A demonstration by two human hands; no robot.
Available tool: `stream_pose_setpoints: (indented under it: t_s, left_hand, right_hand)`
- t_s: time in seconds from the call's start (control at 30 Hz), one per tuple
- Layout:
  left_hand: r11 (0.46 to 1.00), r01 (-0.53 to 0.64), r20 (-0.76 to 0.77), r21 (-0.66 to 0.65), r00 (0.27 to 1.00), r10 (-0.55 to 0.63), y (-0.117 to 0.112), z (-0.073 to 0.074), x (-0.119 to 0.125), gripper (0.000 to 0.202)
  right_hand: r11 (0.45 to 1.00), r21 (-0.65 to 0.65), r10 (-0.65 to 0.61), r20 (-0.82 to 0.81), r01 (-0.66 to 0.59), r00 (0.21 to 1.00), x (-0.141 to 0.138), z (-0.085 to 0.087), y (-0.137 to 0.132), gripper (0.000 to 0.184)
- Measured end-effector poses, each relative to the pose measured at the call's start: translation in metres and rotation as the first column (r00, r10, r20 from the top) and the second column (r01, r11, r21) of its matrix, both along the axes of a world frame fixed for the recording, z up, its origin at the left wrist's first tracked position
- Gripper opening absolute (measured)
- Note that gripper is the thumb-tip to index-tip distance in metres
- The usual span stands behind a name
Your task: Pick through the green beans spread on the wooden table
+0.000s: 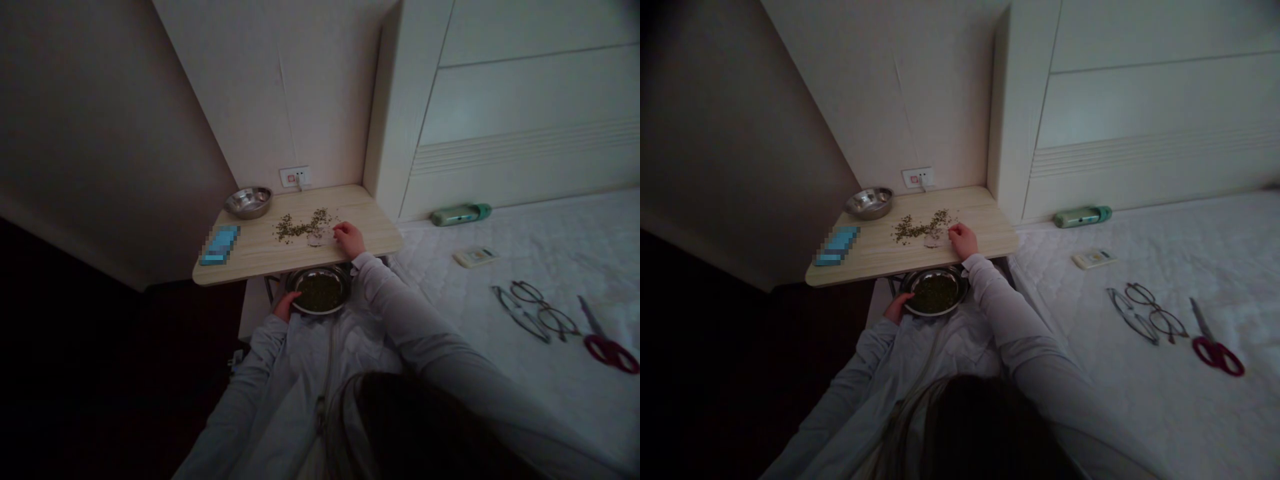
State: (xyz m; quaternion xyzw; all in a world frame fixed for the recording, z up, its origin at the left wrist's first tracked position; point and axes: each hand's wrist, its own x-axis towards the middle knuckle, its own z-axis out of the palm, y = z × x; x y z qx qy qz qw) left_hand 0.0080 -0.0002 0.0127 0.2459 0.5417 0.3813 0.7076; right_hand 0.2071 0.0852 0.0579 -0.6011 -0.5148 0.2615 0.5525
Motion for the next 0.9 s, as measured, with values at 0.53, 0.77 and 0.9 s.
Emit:
stream_pose_setpoints:
  t_s: [0.53, 0.77, 0.9]
  left_hand:
    - [1.000, -0.021, 0.001, 0.002, 1.000, 0.021, 0.000, -0.005, -0.001, 0.015]
    - [0.999, -0.037, -0.028, 0.000, 0.999, 0.037, -0.001, 0.005, 0.002, 0.011]
    - [1.000, -0.031, -0.025, 0.000, 0.999, 0.031, 0.000, 0.002, 0.001, 0.013]
  right_hand:
    - [1.000, -0.001, 0.001, -0.001, -0.001, 1.000, -0.001, 0.004, -0.004, 0.016]
    - [1.000, 0.012, 0.003, -0.011, -0.003, 1.000, 0.000, 0.002, -0.002, 0.015]
    - [1.000, 0.002, 0.004, -0.010, -0.004, 1.000, 0.000, 0.001, -0.001, 0.016]
